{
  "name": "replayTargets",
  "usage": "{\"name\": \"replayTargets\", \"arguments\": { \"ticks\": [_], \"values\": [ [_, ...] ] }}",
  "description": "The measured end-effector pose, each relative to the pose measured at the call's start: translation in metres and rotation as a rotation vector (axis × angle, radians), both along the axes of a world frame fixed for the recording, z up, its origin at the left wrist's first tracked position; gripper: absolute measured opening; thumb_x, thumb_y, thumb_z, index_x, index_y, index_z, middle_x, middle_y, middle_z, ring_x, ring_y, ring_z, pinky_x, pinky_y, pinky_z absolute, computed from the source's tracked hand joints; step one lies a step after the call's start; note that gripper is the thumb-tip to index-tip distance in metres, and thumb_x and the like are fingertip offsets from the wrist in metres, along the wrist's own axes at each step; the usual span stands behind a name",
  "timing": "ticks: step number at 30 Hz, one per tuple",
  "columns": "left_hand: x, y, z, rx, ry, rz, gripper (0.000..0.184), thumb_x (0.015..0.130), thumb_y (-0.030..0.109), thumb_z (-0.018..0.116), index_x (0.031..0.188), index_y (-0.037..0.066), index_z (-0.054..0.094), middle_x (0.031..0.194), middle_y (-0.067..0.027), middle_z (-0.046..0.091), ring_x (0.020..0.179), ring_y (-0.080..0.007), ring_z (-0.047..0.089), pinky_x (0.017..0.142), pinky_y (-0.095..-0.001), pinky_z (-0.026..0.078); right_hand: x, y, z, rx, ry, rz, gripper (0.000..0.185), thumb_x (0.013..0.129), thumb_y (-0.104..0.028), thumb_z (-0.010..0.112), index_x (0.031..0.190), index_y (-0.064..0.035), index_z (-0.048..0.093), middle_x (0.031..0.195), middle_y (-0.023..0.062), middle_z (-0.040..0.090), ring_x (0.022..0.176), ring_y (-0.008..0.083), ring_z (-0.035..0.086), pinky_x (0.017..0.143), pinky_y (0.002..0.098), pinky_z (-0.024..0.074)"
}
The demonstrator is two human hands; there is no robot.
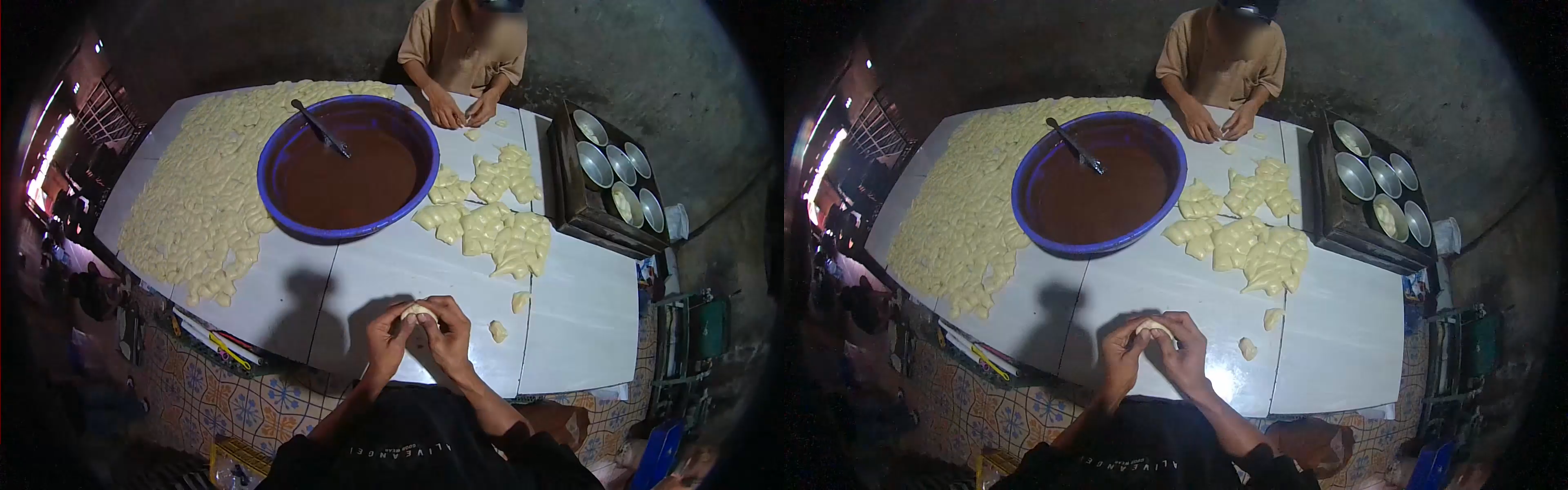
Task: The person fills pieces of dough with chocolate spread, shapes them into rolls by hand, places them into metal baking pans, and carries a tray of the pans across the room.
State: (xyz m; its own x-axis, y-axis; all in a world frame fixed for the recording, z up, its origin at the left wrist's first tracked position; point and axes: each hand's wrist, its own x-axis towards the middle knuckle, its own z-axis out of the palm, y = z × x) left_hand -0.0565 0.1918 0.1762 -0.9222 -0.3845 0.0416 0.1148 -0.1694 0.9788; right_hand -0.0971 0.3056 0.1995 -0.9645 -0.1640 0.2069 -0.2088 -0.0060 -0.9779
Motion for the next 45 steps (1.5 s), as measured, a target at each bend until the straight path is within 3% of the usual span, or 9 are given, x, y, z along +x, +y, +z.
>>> {"name": "replayTargets", "arguments": {
  "ticks": [6, 9, 13, 15, 19, 22, 28, 36, 45],
  "values": [
    [0.007, 0.000, -0.017, -0.150, -0.180, -0.108, 0.016, 0.090, 0.006, 0.060, 0.102, -0.001, 0.066, 0.095, -0.0063, 0.067, 0.090, -0.0103, 0.061, 0.081, -0.0250, 0.048, -0.021, 0.004, -0.003, 0.104, 0.193, 0.340, 0.048, 0.095, -0.044, 0.048, 0.119, -0.0059, 0.062, 0.126, 0.0120, 0.045, 0.117, 0.0286, 0.043, 0.101, 0.0409, 0.0333],
    [0.007, 0.001, -0.003, 1.222, -0.111, -0.356, 0.023, 0.092, 0.017, 0.053, 0.112, 0.006, 0.057, 0.106, -0.0045, 0.060, 0.104, -0.0157, 0.056, 0.093, -0.0315, 0.044, -0.021, 0.000, -0.017, 0.043, 0.160, 0.445, 0.045, 0.089, -0.043, 0.057, 0.113, -0.0057, 0.063, 0.132, 0.0133, 0.047, 0.128, 0.0294, 0.036, 0.105, 0.0428, 0.0291],
    [-0.026, -0.014, 0.023, 1.211, -0.045, -0.658, 0.128, 0.060, 0.079, 0.064, 0.142, -0.009, 0.020, 0.138, -0.0236, 0.039, 0.125, -0.0315, 0.042, 0.109, -0.0412, 0.029, -0.040, 0.013, -0.047, -0.323, -0.357, 0.565, 0.103, 0.071, -0.060, 0.070, 0.146, -0.0069, 0.022, 0.146, 0.0104, 0.029, 0.130, 0.0236, 0.036, 0.106, 0.0389, 0.0297],
    [-0.065, -0.035, 0.045, 1.024, 0.036, -0.713, 0.142, 0.051, 0.088, 0.059, 0.143, -0.011, 0.014, 0.142, -0.0298, 0.032, 0.129, -0.0384, 0.037, 0.110, -0.0466, 0.027, -0.043, 0.014, -0.052, -0.352, -0.434, 0.579, 0.135, 0.053, -0.079, 0.070, 0.151, -0.0127, 0.003, 0.149, 0.0054, 0.023, 0.127, 0.0183, 0.038, 0.101, 0.0398, 0.0375],
    [-0.180, -0.117, 0.058, 0.089, 0.004, -0.215, 0.079, 0.096, 0.062, 0.026, 0.113, -0.009, 0.058, 0.101, -0.0198, 0.065, 0.103, -0.0260, 0.060, 0.088, -0.0376, 0.047, -0.056, 0.005, -0.055, -0.523, -0.352, 0.499, 0.107, 0.072, -0.062, 0.070, 0.151, -0.0198, 0.010, 0.149, 0.0048, 0.025, 0.125, 0.0174, 0.040, 0.090, 0.0352, 0.0448],
    [-0.254, -0.169, 0.003, -0.729, -0.584, -0.261, 0.061, 0.097, 0.050, 0.041, 0.119, -0.006, 0.055, 0.087, -0.0205, 0.066, 0.075, -0.0294, 0.066, 0.070, -0.0406, 0.050, -0.062, 0.000, -0.063, -0.477, -0.463, 0.380, 0.107, 0.074, -0.061, 0.069, 0.151, -0.0165, 0.011, 0.147, 0.0081, 0.029, 0.120, 0.0191, 0.041, 0.087, 0.0353, 0.0442],
    [-0.220, -0.152, 0.002, -1.214, -0.189, -0.302, 0.064, 0.085, 0.024, 0.066, 0.137, 0.000, 0.038, 0.088, -0.0244, 0.064, 0.072, -0.0404, 0.060, 0.070, -0.0468, 0.049, -0.069, -0.003, -0.082, -0.535, -0.524, 0.345, 0.076, 0.087, -0.042, 0.064, 0.148, -0.0186, 0.024, 0.143, 0.0045, 0.038, 0.117, 0.0170, 0.045, 0.087, 0.0325, 0.0455],
    [-0.105, -0.064, 0.056, 0.520, -0.357, -0.421, 0.043, 0.094, 0.024, 0.054, 0.127, -0.005, 0.053, 0.110, -0.0119, 0.063, 0.098, -0.0207, 0.062, 0.087, -0.0348, 0.047, -0.064, -0.022, -0.058, -1.059, -0.839, 0.316, 0.032, 0.096, -0.017, 0.052, 0.123, 0.0004, 0.052, 0.105, 0.0090, 0.061, 0.093, 0.0171, 0.060, 0.077, 0.0277, 0.0520],
    [-0.039, -0.027, 0.020, -0.186, -0.213, -0.310, 0.049, 0.084, -0.006, 0.061, 0.131, -0.005, 0.048, 0.107, -0.0079, 0.059, 0.101, -0.0129, 0.057, 0.085, -0.0249, 0.047, -0.023, 0.006, -0.032, 0.463, 0.376, 0.012, 0.040, 0.078, 0.003, 0.062, 0.118, -0.0048, 0.062, 0.109, 0.0122, 0.057, 0.093, 0.0249, 0.050, 0.076, 0.0332, 0.0448]
  ]
}}
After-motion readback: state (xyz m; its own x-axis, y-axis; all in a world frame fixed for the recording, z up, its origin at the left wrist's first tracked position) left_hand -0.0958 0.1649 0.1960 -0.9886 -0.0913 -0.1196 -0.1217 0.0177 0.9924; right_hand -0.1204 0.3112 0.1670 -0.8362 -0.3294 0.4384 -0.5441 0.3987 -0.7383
